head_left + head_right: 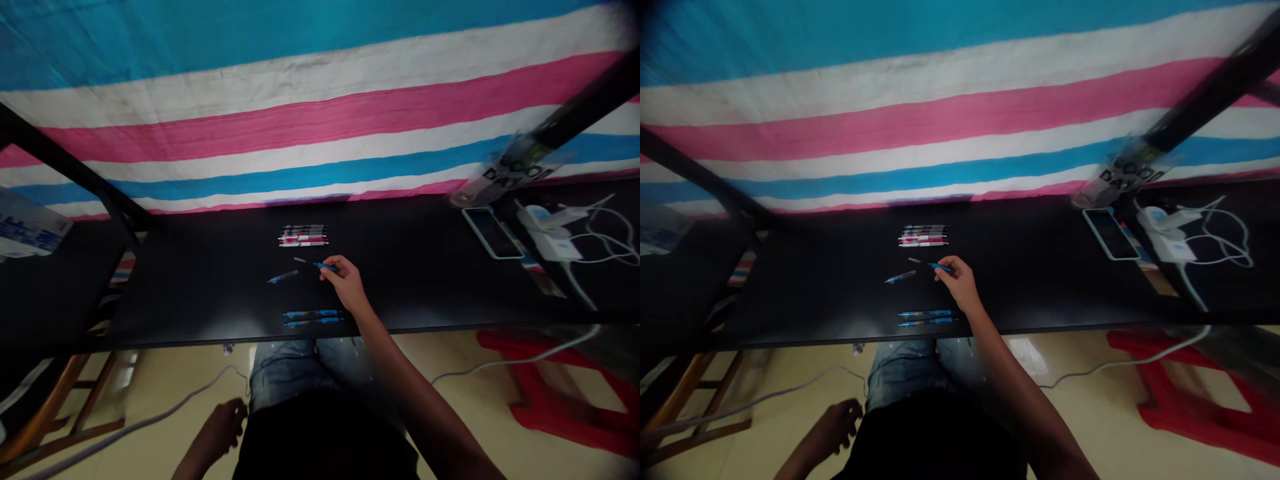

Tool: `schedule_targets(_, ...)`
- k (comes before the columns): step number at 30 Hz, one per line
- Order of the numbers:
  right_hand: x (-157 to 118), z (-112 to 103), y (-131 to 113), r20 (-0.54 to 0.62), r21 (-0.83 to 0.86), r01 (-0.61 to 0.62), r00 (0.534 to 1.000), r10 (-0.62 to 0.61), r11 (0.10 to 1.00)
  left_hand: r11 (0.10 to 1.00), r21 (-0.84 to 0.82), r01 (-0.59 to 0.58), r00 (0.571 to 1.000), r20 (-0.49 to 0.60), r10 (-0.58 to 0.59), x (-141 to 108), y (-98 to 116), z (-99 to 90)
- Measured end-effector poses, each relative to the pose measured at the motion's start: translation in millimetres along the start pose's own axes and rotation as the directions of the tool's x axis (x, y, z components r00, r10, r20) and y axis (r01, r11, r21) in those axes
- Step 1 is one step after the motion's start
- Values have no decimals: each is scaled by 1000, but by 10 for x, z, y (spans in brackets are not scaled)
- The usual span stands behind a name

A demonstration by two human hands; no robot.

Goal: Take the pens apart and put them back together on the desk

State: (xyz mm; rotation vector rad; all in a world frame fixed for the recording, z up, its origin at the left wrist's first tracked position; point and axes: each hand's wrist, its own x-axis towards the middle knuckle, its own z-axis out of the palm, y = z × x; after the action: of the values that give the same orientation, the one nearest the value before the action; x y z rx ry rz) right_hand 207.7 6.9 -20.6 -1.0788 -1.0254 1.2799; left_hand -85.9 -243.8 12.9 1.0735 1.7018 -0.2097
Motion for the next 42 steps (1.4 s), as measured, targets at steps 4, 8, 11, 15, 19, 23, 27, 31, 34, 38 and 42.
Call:
schedule_targets(4,-23,27,-28,22,-70,27,999,-25,997,877,49,-478,870,-108,481,120,922,-411)
schedule_targets(8,-57,33,-34,19,-127,57,998,-55,990,655,203,-728,473,-543,693,272,1826,-667)
schedule_targets(11,-70,17,-23,-81,-162,102,990,-116,981,616,412,-671,309,-601,737,690,2143,-847)
schedule_targets(15,-59,-11,12,-130,-207,141,977,-170,968,629,503,-592,376,-518,768,1203,2091,-988)
schedule_targets(19,-58,-35,19,-106,-272,126,981,-159,954,585,500,-638,299,-539,787,1402,1958,-972)
schedule_targets(23,-81,-31,-40,-60,-346,127,986,-157,930,521,394,-757,244,-569,785,1461,1992,-941)
schedule_targets(27,-81,-22,-61,-70,-323,109,988,-139,940,502,205,-840,272,-641,717,1510,2047,-950)
schedule_targets(31,-63,-48,-6,-79,-307,95,989,-124,947,500,157,-852,290,-653,699,1526,2011,-955)
schedule_targets(34,-59,-69,16,-78,-323,87,990,-118,942,485,154,-861,285,-644,710,1510,1976,-941)
schedule_targets(38,-71,-78,-6,-60,-350,87,991,-115,933,454,185,-871,260,-612,747,1464,1972,-912)
schedule_targets(42,-84,-81,-17,-52,-376,73,994,-100,924,440,249,-863,231,-579,782,1417,1983,-902)
